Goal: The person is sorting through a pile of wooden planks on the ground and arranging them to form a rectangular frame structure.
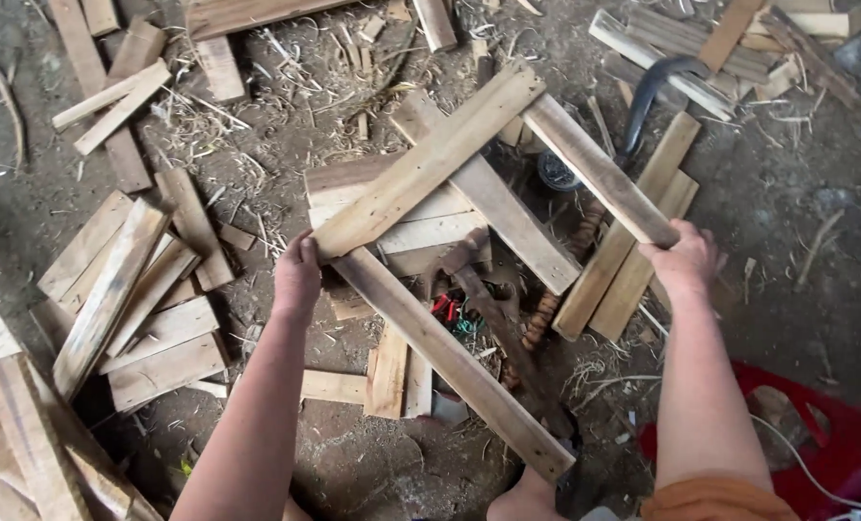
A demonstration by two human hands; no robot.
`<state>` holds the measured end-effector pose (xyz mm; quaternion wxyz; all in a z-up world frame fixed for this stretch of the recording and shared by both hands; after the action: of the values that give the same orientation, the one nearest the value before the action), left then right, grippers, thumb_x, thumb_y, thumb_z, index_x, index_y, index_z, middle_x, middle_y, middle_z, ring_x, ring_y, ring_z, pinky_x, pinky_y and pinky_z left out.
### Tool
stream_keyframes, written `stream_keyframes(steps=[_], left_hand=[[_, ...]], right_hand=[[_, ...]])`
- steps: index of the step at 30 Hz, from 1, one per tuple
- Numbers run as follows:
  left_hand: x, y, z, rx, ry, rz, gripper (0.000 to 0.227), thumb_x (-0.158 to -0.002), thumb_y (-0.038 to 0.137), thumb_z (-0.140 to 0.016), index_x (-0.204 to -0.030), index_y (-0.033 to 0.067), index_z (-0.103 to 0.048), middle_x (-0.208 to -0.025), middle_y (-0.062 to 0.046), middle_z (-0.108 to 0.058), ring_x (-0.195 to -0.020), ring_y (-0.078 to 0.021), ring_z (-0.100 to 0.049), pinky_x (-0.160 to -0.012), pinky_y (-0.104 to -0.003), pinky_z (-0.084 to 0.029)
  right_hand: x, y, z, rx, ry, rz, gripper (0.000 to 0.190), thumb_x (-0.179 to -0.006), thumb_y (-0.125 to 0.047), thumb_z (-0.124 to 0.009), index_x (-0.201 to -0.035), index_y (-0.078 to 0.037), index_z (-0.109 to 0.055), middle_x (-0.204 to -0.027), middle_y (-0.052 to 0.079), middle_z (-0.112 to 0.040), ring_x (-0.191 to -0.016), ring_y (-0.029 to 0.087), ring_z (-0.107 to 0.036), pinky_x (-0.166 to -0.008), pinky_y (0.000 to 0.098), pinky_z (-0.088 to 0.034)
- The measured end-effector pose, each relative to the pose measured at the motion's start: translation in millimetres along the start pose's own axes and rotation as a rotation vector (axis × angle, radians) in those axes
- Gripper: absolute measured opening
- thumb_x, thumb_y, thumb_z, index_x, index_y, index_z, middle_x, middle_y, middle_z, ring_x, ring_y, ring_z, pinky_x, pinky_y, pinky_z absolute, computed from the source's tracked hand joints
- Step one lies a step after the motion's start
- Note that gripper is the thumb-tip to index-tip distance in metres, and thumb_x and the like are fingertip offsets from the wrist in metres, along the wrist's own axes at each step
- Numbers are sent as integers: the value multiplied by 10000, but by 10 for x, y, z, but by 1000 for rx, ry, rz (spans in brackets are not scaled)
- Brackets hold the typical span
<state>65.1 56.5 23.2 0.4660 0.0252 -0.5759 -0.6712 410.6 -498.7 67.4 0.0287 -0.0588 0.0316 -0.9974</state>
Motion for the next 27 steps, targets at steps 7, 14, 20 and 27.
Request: stream_keyframes(steps=[7, 14, 20, 27], left_hand=[[-288, -466, 0, 162, 55, -54, 401, -1111, 243, -436, -1417, 25, -578, -1267, -336, -617, -1153, -485, -615, -902, -625, -533], [-491, -650, -45, 259, 19, -28, 398, -1138, 282, -409, -1481, 96, -491, -1349, -307, -539, -1042, -439, -664, -783, -693, -565], [-427, -699, -22, 207, 71, 11, 426, -1120, 302, -412, -1472, 89, -522, -1305, -318, -573, -1029, -475, -651, -734, -647, -581], [-235, -512, -2, -59, 149, -22, 358, -1090, 325, -470, -1389, 250, -651, -1186, -259, -700, -1145, -439, -643, -931, -577, -547]], right_hand=[[256, 136, -100, -31, 9, -186, 659, -791, -472, -805, -1379, -231, -629, -1306, 149, -572, -1271, 391, -522, -1068, 543, -341], [213, 137, -182, -77, 65, -208, 657, -768, -449, -809, -1365, -245, -624, -1311, 156, -576, -1263, 391, -540, -1112, 542, -295], [-14, -58, -25, -52, 92, -137, 635, -790, -417, -798, -1374, -239, -623, -1299, 139, -581, -1249, 381, -546, -1095, 543, -284], [-483, -384, 145, -35, 152, -7, 639, -804, -427, -768, -1394, -221, -630, -1300, 167, -575, -1209, 414, -565, -1039, 535, -311]])
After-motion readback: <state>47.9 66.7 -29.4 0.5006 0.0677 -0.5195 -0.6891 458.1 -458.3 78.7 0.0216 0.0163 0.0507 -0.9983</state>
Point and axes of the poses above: each hand's wrist, its own x-axis away from the middle knuckle, its own z-axis out of the back of the hand, y = z × x, the point moved 9 cm from there along -x, towards the middle knuckle
